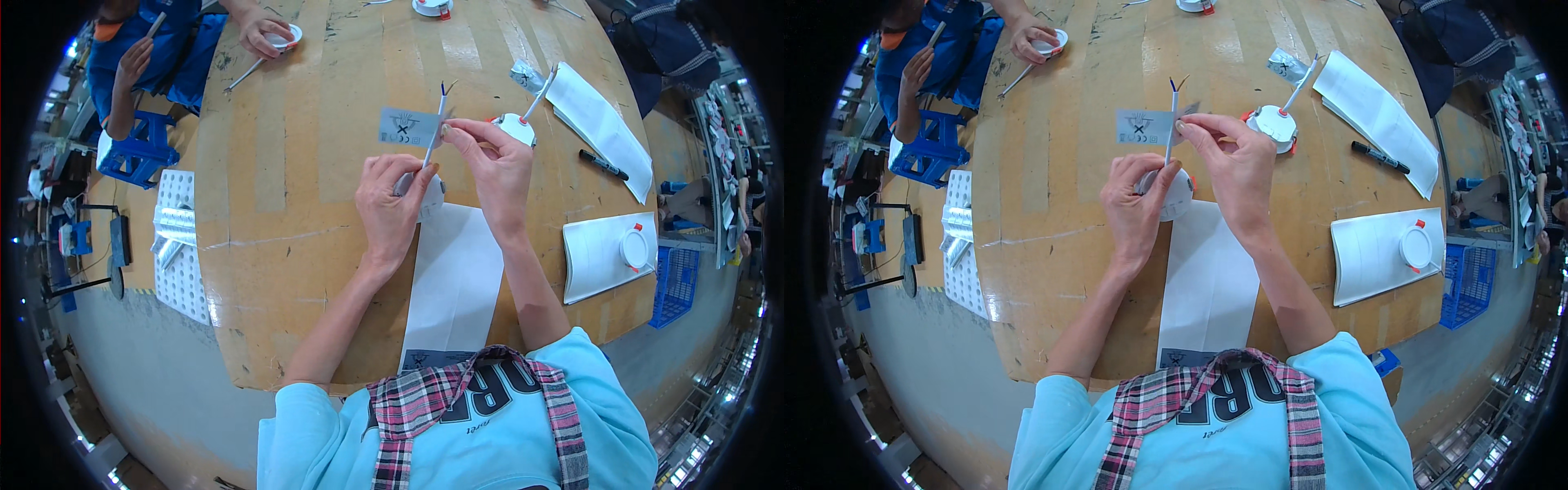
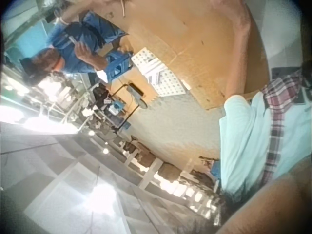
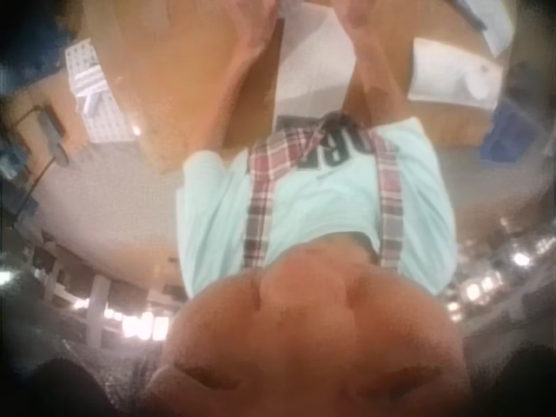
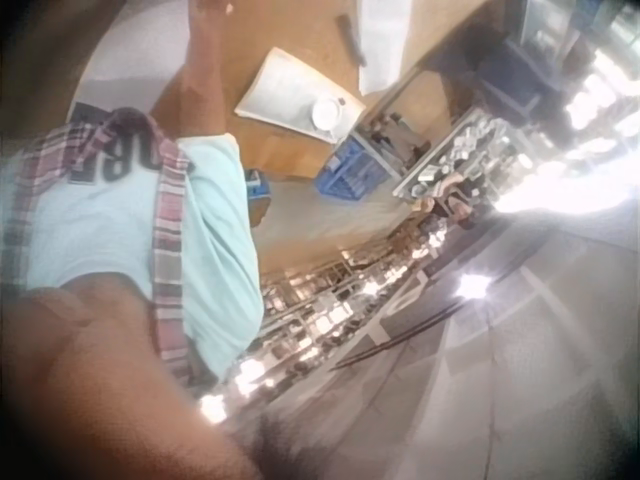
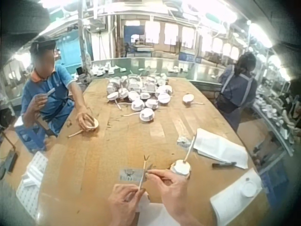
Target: The recorder is attaching technical labels to the wires of LED lighting components at a workbench in a factory.
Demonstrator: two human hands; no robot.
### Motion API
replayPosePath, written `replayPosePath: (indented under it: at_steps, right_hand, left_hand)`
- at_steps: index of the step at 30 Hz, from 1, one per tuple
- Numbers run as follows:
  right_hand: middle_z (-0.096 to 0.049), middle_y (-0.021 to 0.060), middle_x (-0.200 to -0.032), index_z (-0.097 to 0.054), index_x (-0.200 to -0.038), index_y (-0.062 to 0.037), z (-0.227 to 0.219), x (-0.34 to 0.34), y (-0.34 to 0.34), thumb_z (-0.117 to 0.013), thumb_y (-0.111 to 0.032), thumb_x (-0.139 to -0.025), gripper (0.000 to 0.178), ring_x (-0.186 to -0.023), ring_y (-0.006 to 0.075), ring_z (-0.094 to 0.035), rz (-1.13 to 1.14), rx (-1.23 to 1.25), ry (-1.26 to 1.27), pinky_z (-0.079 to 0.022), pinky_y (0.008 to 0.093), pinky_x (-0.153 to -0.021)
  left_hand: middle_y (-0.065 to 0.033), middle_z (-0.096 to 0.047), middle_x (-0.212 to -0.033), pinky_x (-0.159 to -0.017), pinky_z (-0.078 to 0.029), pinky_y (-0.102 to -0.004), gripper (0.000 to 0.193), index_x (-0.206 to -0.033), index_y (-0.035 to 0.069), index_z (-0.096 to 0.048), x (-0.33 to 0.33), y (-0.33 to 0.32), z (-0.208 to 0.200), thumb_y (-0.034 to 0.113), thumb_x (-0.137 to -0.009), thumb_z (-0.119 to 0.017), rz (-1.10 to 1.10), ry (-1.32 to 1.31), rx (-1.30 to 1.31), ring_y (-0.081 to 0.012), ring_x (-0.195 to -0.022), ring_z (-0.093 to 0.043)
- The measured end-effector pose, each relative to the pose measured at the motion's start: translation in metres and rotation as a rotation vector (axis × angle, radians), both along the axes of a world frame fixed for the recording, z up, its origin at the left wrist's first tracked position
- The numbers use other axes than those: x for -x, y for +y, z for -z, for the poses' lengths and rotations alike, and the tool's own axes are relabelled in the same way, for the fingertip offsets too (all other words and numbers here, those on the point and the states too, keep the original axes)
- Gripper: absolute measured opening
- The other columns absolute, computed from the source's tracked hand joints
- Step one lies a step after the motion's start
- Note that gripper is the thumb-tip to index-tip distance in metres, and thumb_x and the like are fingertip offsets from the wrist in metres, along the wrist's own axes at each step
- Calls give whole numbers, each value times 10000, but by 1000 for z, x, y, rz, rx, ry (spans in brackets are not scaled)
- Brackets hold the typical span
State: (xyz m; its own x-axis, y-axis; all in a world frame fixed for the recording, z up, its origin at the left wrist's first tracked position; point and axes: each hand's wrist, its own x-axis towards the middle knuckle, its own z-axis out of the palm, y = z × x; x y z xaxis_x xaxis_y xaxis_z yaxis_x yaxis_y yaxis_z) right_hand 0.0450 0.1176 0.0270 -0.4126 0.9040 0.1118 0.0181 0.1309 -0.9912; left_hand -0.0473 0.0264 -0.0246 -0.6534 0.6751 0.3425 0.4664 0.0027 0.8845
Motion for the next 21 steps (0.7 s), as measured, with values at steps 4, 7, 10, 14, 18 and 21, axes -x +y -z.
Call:
replayPosePath:
  at_steps: [4,7,10,14,18,21]
  right_hand:
    - [-705,87,-875,-699,-976,41,0,0,-2,-686,-81,-847,177,-793,104,-665,-3,29,21,-527,210,-695]
    - [-705,85,-880,-696,-979,44,2,0,-3,-683,-69,-847,175,-805,109,-667,20,46,47,-528,208,-707]
    - [-704,86,-885,-692,-981,52,5,1,-4,-681,-59,-847,174,-813,114,-668,8,77,82,-531,211,-722]
    - [-699,99,-898,-684,-983,66,6,2,-6,-683,-48,-844,180,-818,125,-668,6,139,162,-534,219,-735]
    - [-695,104,-903,-681,-981,69,6,2,-6,-678,-40,-846,174,-816,130,-667,13,156,180,-535,223,-736]
    - [-695,100,-896,-682,-981,68,5,2,-7,-681,-45,-845,177,-807,128,-666,8,158,169,-535,224,-733]
  left_hand:
    - [-28,-667,-832,-699,-454,-295,107,-833,59,-700,-3,0,0,144,-789,-749,-17,74,-9,-165,-800,-554]
    - [-20,-666,-828,-693,-451,-312,101,-814,71,-694,-5,1,0,136,-768,-755,-31,95,-10,-183,-789,-549]
    - [-12,-664,-823,-699,-444,-331,101,-796,81,-686,-5,0,-1,132,-749,-760,-44,92,-17,-200,-781,-547]
    - [-10,-659,-820,-725,-432,-334,103,-796,87,-689,-6,0,-2,150,-753,-758,-35,91,-14,-200,-796,-558]
    - [-6,-650,-805,-731,-423,-333,104,-793,88,-689,-6,1,-3,154,-752,-758,-27,97,-28,-196,-801,-564]
    - [0,-642,-792,-718,-414,-329,103,-790,90,-688,-6,-1,-3,156,-751,-757,-14,95,-4,-189,-799,-566]
